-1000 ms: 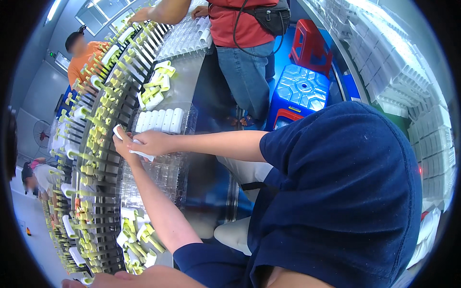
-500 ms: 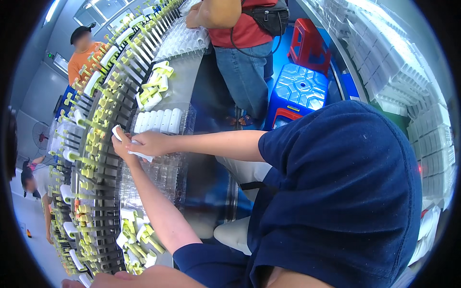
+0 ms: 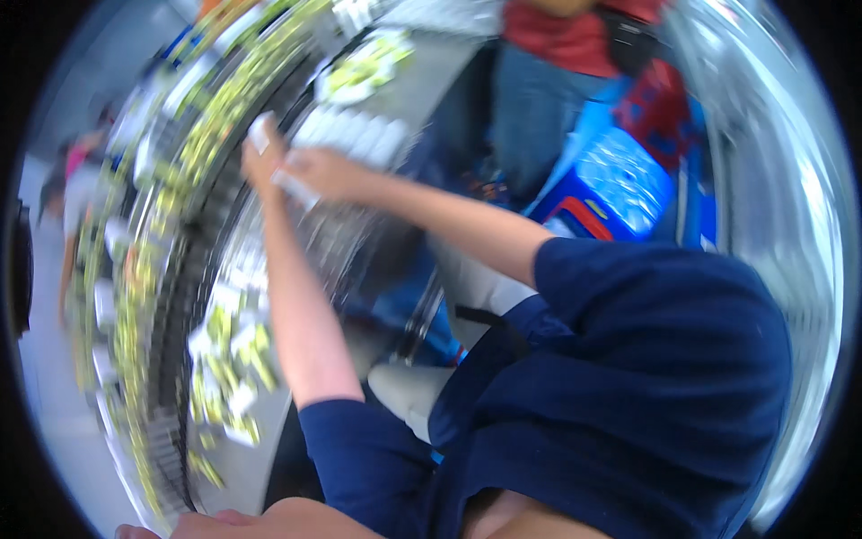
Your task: Sort and place plastic spray nozzles into white trays on a conveyor belt assembly line.
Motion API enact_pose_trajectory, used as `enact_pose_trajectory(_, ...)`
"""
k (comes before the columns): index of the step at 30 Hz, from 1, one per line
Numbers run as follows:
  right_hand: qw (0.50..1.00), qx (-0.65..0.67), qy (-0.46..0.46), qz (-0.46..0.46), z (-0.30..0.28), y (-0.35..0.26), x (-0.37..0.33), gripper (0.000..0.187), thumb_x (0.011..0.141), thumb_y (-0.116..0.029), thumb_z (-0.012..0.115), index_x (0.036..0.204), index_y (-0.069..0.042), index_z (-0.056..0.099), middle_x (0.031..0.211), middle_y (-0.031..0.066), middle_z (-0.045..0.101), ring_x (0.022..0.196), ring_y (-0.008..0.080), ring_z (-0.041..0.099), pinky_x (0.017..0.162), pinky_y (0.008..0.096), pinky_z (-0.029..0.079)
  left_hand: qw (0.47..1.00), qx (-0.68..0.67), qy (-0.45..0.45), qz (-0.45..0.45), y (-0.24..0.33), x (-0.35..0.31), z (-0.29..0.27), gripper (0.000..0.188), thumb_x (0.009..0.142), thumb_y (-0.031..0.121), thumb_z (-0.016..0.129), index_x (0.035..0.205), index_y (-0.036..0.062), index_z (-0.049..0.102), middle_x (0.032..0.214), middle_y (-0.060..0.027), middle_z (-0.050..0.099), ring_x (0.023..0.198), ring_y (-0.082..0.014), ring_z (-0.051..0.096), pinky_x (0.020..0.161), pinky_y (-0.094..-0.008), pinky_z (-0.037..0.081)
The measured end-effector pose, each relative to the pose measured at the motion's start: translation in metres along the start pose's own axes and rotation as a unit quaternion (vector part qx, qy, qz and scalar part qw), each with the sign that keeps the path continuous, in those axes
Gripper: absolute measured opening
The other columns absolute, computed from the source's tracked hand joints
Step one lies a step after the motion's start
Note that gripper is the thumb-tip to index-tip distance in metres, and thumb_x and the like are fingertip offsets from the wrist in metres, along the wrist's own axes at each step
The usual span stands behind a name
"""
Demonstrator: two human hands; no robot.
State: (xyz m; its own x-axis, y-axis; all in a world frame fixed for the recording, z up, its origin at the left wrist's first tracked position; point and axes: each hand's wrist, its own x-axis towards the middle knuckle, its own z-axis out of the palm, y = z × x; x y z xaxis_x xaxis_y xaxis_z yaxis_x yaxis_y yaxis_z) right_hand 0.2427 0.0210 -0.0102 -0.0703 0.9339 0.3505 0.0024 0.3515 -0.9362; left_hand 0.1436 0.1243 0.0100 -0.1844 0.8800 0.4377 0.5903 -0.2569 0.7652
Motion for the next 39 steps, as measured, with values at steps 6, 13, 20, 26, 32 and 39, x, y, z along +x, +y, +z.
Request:
enact_pose_trajectory(6, 0.984, -0.168, 0.009, -0.065, -0.006, -0.012, 0.001, 0.040, 0.103, -0.033, 0.039, 0.115, -0.002, 0.061, 0.089, 0.0070, 0.064, 0.081, 0.0173, 0.061, 0.073, 0.0326, 0.049, 0.995, -0.029, 0.041, 0.088, -0.010, 0.002, 0.001, 0.054, 0.087, 0.053, 0.057, 0.099, 0.0002, 0.059, 0.090, -0.0229, 0.066, 0.085, -0.0413, 0.065, 0.077, -0.0495, 0.051)
enact_pose_trajectory(13, 0.995, -0.024, -0.060, 0.071, 0.009, -0.036, -0.012, 0.045, 0.103, -0.042, 0.034, 0.094, -0.005, 0.056, 0.073, 0.0057, 0.063, 0.060, 0.0125, 0.061, 0.053, 0.0245, 0.046, 0.992, -0.115, 0.025, 0.034, 0.000, -0.021, -0.028, 0.046, 0.087, 0.041, 0.059, 0.098, -0.0038, 0.059, 0.092, -0.0295, 0.064, 0.089, -0.0470, 0.061, 0.080, -0.0501, 0.048)
enact_pose_trajectory(20, 0.995, -0.037, -0.062, 0.072, 0.003, -0.030, -0.011, 0.044, 0.103, -0.040, 0.034, 0.105, -0.004, 0.058, 0.075, 0.0040, 0.062, 0.065, 0.0108, 0.060, 0.056, 0.0231, 0.044, 0.993, -0.119, 0.012, 0.016, 0.001, -0.022, -0.024, 0.041, 0.085, 0.037, 0.060, 0.095, -0.0032, 0.057, 0.089, -0.0294, 0.065, 0.087, -0.0457, 0.062, 0.079, -0.0514, 0.049)
enact_pose_trajectory(26, 0.997, -0.025, -0.051, 0.054, -0.010, -0.031, -0.003, 0.041, 0.103, -0.040, 0.036, 0.108, -0.006, 0.058, 0.073, 0.0025, 0.062, 0.061, 0.0092, 0.059, 0.054, 0.0228, 0.044, 0.992, -0.117, 0.005, 0.057, 0.011, -0.011, -0.012, 0.043, 0.087, 0.039, 0.059, 0.095, -0.0034, 0.058, 0.087, -0.0284, 0.065, 0.084, -0.0460, 0.062, 0.076, -0.0518, 0.049)
enact_pose_trajectory(32, 0.997, 0.005, -0.053, 0.046, 0.001, -0.023, -0.006, 0.036, 0.103, -0.037, 0.039, 0.108, -0.006, 0.058, 0.074, 0.0024, 0.063, 0.060, 0.0084, 0.058, 0.054, 0.0237, 0.046, 0.990, -0.120, 0.029, 0.069, -0.011, -0.006, -0.005, 0.044, 0.087, 0.039, 0.062, 0.095, -0.0038, 0.061, 0.088, -0.0283, 0.065, 0.084, -0.0457, 0.063, 0.072, -0.0483, 0.051)
enact_pose_trajectory(39, 0.997, 0.064, -0.043, 0.029, 0.003, -0.012, -0.004, 0.036, 0.097, -0.039, 0.053, 0.091, -0.005, 0.061, 0.072, 0.0058, 0.065, 0.060, 0.0124, 0.061, 0.053, 0.0292, 0.049, 0.998, -0.058, 0.000, -0.016, -0.006, -0.004, -0.005, 0.048, 0.083, 0.049, 0.066, 0.092, 0.0023, 0.066, 0.079, -0.0182, 0.068, 0.072, -0.0297, 0.067, 0.067, -0.0415, 0.051)
